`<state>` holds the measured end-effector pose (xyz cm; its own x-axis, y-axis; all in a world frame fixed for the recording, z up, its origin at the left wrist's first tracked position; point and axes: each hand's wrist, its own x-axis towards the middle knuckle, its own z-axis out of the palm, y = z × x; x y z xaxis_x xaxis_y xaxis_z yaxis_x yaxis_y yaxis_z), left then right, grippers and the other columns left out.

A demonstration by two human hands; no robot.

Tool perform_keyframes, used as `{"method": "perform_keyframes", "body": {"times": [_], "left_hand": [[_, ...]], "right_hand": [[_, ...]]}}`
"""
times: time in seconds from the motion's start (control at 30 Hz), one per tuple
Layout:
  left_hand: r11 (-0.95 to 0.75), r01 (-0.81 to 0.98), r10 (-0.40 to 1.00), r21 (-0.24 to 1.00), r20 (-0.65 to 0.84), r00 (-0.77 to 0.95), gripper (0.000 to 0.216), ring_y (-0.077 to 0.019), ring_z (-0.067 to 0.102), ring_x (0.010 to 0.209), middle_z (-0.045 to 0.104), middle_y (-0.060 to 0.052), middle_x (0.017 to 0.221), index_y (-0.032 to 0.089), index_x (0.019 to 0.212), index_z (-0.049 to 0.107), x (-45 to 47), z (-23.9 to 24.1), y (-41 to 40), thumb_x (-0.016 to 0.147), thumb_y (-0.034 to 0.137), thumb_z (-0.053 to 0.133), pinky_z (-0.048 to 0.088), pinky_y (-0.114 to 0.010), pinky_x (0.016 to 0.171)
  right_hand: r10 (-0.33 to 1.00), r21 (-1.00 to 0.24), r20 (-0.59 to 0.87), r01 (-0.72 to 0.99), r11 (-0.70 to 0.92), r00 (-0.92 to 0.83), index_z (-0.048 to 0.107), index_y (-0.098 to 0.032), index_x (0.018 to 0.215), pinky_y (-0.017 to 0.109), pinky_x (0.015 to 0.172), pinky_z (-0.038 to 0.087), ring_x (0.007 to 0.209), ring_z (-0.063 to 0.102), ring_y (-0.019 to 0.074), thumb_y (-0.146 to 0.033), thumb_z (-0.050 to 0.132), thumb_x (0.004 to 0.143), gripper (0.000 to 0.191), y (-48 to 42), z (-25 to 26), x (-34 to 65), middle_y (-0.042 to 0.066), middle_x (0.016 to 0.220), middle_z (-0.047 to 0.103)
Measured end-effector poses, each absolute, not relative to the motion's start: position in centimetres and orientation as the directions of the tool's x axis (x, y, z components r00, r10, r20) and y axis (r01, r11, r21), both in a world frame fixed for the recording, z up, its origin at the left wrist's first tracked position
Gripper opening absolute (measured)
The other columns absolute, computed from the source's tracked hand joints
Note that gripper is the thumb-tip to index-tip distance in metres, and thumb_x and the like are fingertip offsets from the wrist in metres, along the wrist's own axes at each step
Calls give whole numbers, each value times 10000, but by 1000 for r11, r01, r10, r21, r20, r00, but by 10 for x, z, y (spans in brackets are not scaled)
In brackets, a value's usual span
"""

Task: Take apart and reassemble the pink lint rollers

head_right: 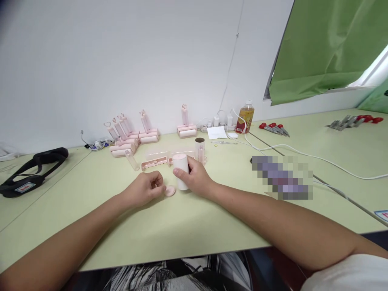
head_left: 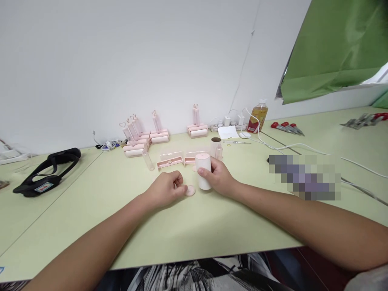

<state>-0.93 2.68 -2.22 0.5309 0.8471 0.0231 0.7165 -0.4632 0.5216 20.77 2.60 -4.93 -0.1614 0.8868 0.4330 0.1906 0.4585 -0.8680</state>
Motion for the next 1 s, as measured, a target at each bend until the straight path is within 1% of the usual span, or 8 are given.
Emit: {"method": "perform_keyframes", "body": {"times": [0.1,0.17,0.33,0.4,0.47,0.57,0.7,1.0], "left_hand": [[-532,749,824,395,36,566,296,-161,555,638,631,9,790,225,1029,569,-10,-24,28,768,364,567,360,-264,543],[-548,752,817,368,41,575,361,-175,581,703,646,-10,890,236,1130,552,-9,-25,27,787,349,544,378,-273,576],[-543,717,809,438,43,586,421,-190,593,775,631,-34,1033,241,1143,554,-4,-21,20,773,436,600,398,-277,605],[-563,715,793,415,29,608,405,-198,593,794,624,-31,1023,247,1103,581,-3,-21,20,758,456,624,406,-285,626],[-568,729,792,382,13,610,425,-208,595,809,619,-34,1018,246,1115,585,-4,-22,22,767,488,616,417,-297,642],[-563,737,795,373,3,606,546,-228,602,890,613,-45,1078,239,1252,529,-7,-27,26,793,529,586,450,-322,703],[-582,725,783,369,11,622,578,-230,599,936,601,-48,1115,240,1310,496,-9,-31,28,812,525,572,461,-335,760],[-632,700,744,333,8,668,339,-168,557,744,559,-17,984,256,1085,596,-9,-27,27,852,492,527,415,-290,638]], "right_hand": [[916,-914,369,114,388,-160,552,-194,919,296,633,433,725,541,175,-492,645,803,333,29,-52,207,19,819,585],[921,-926,346,93,366,-177,546,-197,913,298,635,450,733,542,173,-474,677,777,335,30,-54,206,14,824,580],[916,-964,264,-94,247,-303,494,-236,1029,312,575,506,735,587,184,-424,716,750,403,27,-53,201,3,872,568],[915,-954,295,-134,268,-274,469,-243,1032,316,589,514,745,590,183,-405,716,750,408,25,-50,202,-3,868,558],[909,-921,389,-101,377,-150,461,-245,1031,307,624,505,767,570,172,-393,711,754,401,25,-46,206,-4,881,544],[856,-855,517,36,517,-9,461,-249,1065,296,664,481,781,538,161,-374,699,765,403,27,-40,213,-4,900,526],[876,-842,470,240,483,-114,484,-248,1080,286,635,460,740,536,158,-346,695,771,387,28,-40,216,-6,875,546],[812,-695,525,423,581,-253,504,-251,1089,250,566,406,648,494,129,-298,674,770,365,13,-32,209,-14,854,568]]}}
